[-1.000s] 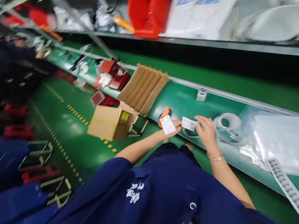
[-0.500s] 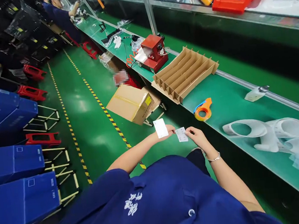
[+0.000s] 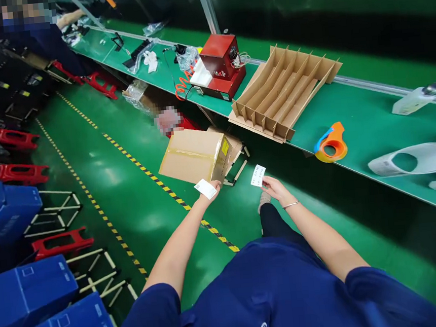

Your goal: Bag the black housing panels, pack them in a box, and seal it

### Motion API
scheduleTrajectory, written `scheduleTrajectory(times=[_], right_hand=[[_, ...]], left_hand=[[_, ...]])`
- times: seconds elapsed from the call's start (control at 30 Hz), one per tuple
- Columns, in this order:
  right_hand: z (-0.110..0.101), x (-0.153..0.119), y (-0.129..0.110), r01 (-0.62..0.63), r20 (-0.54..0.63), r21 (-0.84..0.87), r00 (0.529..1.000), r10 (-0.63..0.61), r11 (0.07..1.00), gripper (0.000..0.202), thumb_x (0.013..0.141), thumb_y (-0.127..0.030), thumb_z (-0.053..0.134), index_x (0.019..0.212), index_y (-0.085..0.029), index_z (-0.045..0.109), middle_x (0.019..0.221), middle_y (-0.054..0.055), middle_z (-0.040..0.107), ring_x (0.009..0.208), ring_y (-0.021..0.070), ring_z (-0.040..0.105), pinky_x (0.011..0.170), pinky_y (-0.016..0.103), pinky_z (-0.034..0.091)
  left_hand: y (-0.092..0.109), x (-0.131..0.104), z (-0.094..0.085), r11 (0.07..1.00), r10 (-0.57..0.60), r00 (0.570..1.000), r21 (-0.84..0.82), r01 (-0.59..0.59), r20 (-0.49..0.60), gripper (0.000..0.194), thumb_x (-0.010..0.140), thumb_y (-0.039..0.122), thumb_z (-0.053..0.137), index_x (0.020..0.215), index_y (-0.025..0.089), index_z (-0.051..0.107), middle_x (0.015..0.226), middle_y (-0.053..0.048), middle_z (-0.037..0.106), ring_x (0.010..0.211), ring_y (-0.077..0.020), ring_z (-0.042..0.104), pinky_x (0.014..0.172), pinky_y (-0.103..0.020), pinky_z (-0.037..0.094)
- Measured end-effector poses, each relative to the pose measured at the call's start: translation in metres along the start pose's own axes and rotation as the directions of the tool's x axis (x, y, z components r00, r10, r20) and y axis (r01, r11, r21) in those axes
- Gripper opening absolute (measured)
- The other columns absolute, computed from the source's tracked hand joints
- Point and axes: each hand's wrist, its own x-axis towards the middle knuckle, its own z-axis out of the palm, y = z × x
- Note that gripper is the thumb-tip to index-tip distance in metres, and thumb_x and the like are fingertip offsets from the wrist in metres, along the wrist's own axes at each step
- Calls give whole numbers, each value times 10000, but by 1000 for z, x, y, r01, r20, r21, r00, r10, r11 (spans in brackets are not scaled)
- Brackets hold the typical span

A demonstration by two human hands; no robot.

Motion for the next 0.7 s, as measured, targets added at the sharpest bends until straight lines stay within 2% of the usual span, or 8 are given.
scheduleTrajectory(times=[0.13, 0.27, 0.33, 0.43, 0.5, 0.57, 0.7], right_hand=[[22, 76, 11, -64, -37, 118, 997, 69, 991, 302, 597, -335, 868, 745, -176, 658, 765, 52, 700, 761, 183, 633, 788, 356, 488], [45, 165, 31, -111, -66, 230, 989, 129, 967, 271, 632, -315, 860, 759, -180, 662, 810, 54, 721, 843, 194, 653, 823, 343, 489], [56, 208, 43, -135, -65, 265, 985, 157, 955, 242, 666, -302, 846, 767, -185, 660, 837, 48, 729, 888, 192, 658, 845, 334, 488], [72, 266, 60, -163, -47, 294, 982, 185, 942, 167, 721, -253, 810, 787, -188, 672, 871, 34, 737, 907, 171, 658, 856, 308, 485], [82, 298, 71, -169, -27, 309, 982, 186, 936, 112, 753, -224, 780, 803, -184, 688, 880, 31, 740, 894, 157, 657, 844, 288, 487], [90, 325, 81, -168, -4, 325, 984, 179, 931, 82, 772, -213, 767, 793, -177, 697, 881, 41, 744, 881, 156, 661, 834, 280, 495], [102, 367, 97, -161, 30, 356, 987, 161, 920, 107, 772, -227, 791, 766, -166, 703, 875, 69, 752, 868, 170, 673, 834, 283, 511]], left_hand=[[-35, 89, -17, 987, 18, 1000, 157, -21, 23, 273, 944, 361, 616, 1092, 133, 647, 1074, -72, 680, 969, -199, 662, 893, -430, 551], [-70, 176, -31, 958, 82, 996, 273, -91, 44, 272, 964, 329, 560, 1120, 120, 640, 1120, -108, 677, 1040, -230, 653, 980, -481, 499], [-83, 219, -32, 947, 124, 992, 295, -129, 37, 285, 966, 273, 493, 1152, 108, 632, 1231, -162, 643, 1149, -265, 620, 1056, -496, 438], [-96, 276, -20, 937, 188, 982, 297, -185, 19, 413, 935, 243, 438, 1305, 96, 549, 1463, -207, 487, 1358, -287, 474, 1148, -468, 345], [-102, 304, -8, 933, 236, 971, 283, -221, -22, 517, 915, 273, 441, 1392, 74, 464, 1530, -216, 414, 1439, -288, 374, 1182, -463, 296], [-109, 321, 3, 934, 280, 955, 257, -248, -97, 580, 898, 323, 446, 1410, 50, 437, 1536, -232, 408, 1467, -298, 329, 1202, -473, 259], [-123, 329, 13, 923, 358, 914, 223, -315, -190, 639, 892, 421, 423, 1400, 35, 451, 1529, -249, 415, 1485, -314, 294, 1216, -486, 223]])
